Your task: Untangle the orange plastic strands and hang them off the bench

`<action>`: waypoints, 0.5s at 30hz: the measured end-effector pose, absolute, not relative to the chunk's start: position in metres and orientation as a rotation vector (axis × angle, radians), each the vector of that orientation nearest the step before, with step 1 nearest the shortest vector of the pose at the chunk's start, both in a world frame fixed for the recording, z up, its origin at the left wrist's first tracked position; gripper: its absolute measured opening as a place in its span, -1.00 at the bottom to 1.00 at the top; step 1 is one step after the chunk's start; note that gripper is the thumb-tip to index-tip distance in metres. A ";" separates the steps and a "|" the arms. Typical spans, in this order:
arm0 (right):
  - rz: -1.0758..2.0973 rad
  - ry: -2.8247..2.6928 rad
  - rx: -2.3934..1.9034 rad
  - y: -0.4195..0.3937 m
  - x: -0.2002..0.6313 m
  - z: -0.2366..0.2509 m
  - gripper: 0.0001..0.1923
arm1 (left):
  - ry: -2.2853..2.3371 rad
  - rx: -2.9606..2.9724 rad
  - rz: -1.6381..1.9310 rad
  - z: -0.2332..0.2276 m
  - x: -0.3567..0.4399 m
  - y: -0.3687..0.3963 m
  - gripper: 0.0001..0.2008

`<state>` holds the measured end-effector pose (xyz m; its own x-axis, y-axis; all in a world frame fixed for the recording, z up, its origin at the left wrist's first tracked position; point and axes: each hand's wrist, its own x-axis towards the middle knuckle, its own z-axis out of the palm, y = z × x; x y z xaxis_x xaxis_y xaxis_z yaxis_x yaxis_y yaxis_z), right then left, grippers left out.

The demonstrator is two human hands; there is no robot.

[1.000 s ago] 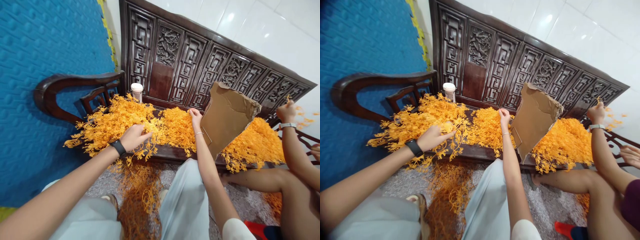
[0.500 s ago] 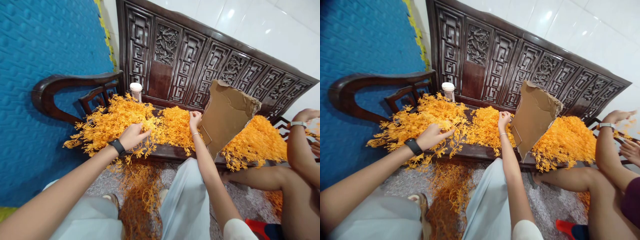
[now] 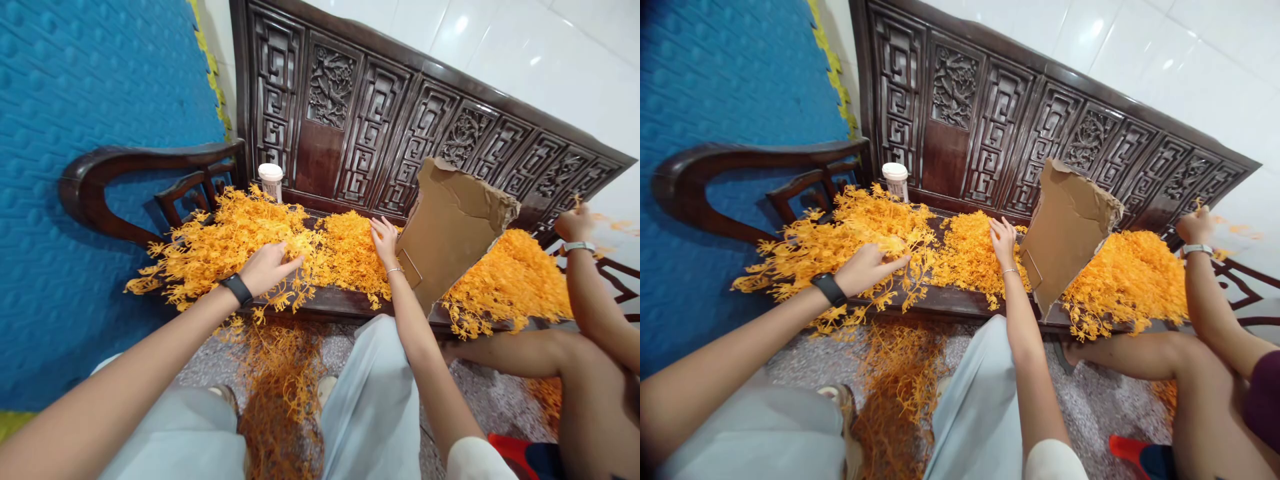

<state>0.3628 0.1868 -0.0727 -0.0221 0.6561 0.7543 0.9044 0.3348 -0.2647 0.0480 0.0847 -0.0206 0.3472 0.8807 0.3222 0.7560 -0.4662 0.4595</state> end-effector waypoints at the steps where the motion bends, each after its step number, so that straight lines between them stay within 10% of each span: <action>1: -0.373 -1.756 -1.401 0.187 0.364 -0.073 -0.71 | 1.469 2.386 0.791 -0.021 0.048 0.085 -0.59; 15: -0.258 -1.730 -1.424 0.187 0.367 -0.080 -0.67 | 1.528 2.346 0.785 -0.020 0.046 0.084 -0.57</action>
<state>0.3668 0.1866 -0.0798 0.0186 0.7019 0.7121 0.8791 0.3278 -0.3460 0.0457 0.0836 -0.0198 0.3115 0.8991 0.3075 0.7737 -0.4279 0.4673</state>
